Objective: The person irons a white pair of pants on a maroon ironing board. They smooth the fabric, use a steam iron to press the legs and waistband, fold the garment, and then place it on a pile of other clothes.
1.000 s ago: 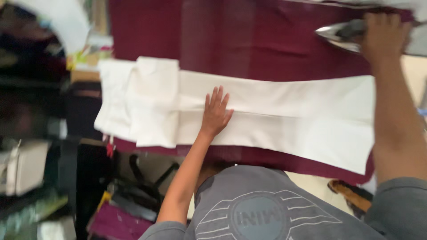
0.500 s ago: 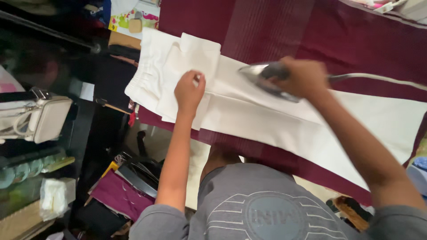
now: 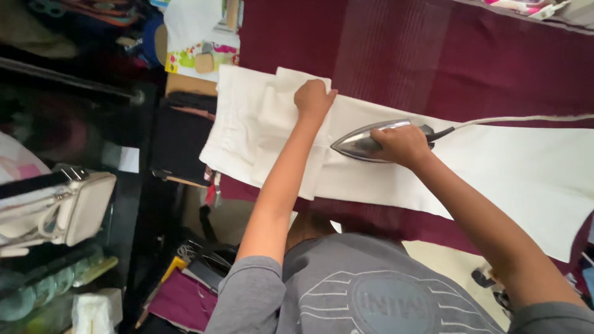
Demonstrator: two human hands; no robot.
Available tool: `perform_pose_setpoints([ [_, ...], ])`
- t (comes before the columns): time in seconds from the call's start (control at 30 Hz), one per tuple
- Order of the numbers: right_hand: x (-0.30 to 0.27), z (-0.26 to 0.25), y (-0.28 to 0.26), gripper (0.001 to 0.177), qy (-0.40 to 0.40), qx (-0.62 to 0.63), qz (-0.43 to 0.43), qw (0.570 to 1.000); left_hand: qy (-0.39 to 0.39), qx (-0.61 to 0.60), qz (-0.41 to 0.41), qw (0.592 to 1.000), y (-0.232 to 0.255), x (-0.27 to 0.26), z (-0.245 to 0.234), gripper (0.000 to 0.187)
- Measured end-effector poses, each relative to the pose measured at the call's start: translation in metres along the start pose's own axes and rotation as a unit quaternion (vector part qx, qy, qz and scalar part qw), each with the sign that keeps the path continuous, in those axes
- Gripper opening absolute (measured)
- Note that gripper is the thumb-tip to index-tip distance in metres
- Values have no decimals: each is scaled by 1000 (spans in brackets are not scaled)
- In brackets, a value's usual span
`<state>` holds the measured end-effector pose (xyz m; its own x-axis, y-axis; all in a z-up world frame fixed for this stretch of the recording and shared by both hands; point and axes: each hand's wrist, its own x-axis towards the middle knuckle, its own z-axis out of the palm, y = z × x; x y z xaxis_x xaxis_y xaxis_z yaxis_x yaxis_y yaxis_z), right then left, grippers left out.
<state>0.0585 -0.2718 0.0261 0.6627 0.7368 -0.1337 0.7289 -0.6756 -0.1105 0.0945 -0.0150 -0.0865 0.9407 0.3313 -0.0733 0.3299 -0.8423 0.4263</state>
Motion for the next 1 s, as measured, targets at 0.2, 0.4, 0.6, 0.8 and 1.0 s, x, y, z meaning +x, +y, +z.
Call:
perform_pose_setpoints([
  [0.2, 7, 10, -12, 42, 51, 24, 34, 998, 49, -57, -7, 997, -7, -1, 6, 25],
  [0.4, 28, 14, -15, 42, 74, 15, 78, 994, -12, -160, -65, 985, -2, -53, -103, 43],
  [0.6, 42, -3, -30, 33, 100, 79, 141, 982, -104, -304, -130, 938, -12, -123, -156, 37],
  [0.8, 21, -12, -42, 40, 67, 52, 84, 993, -71, -381, -154, 909, -19, -141, -132, 32],
  [1.0, 88, 5, -60, 43, 115, 29, 105, 987, -42, -377, -115, 918, -36, -148, -97, 34],
])
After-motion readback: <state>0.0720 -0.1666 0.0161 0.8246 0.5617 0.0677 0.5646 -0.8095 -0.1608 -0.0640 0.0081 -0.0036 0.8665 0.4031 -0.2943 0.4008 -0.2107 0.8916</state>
